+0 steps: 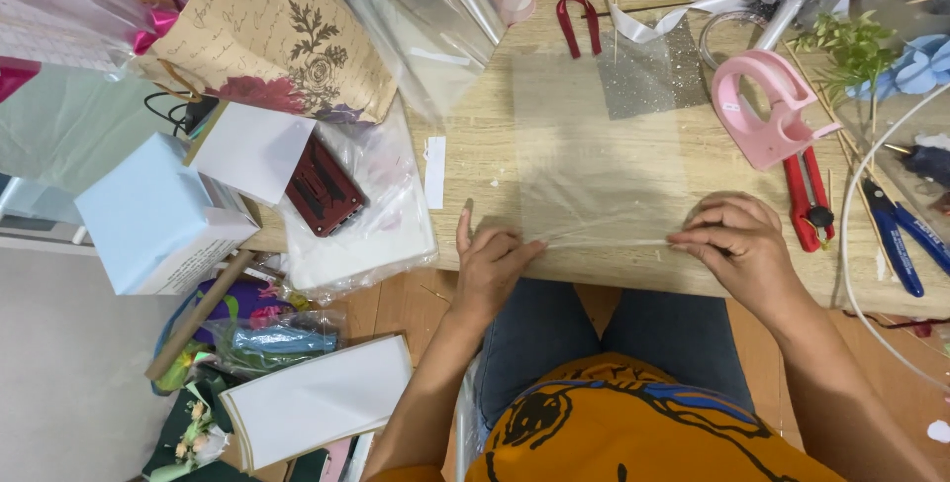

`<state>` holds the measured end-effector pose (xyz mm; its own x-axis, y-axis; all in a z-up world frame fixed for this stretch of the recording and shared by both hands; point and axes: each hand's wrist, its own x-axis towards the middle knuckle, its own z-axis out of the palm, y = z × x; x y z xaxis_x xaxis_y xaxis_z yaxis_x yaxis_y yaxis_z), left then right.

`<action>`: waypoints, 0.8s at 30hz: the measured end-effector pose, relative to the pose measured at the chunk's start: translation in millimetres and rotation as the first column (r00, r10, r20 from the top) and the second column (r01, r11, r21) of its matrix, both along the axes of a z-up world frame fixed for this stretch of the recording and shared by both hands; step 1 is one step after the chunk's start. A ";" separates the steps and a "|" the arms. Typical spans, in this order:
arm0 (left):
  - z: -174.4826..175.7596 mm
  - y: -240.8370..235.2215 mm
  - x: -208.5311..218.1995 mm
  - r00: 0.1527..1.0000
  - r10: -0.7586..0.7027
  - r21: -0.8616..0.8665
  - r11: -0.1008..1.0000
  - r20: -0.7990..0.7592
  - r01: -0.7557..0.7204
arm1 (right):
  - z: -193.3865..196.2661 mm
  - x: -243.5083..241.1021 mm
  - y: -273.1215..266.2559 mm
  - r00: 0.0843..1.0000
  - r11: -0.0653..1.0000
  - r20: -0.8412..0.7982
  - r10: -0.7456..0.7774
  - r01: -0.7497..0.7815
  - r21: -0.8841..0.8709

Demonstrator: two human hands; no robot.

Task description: Assembling plastic floral sleeves by rolling plastic sheets around a tube and securing them with ribbon.

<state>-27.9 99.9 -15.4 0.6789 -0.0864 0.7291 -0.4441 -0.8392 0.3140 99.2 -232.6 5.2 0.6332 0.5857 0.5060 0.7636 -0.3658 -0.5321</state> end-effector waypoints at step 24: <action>28.2 -33.5 -6.2 0.831 0.270 -0.134 0.917 -0.486 -0.377 | 10.2 -10.1 6.5 0.948 0.976 -0.236 -0.212 0.195 -0.094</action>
<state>-34.1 66.4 12.8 0.8953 0.3188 0.3111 0.0756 -0.7970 0.5992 89.1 -226.0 15.4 0.8413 0.4595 0.2849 0.5196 -0.5417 -0.6608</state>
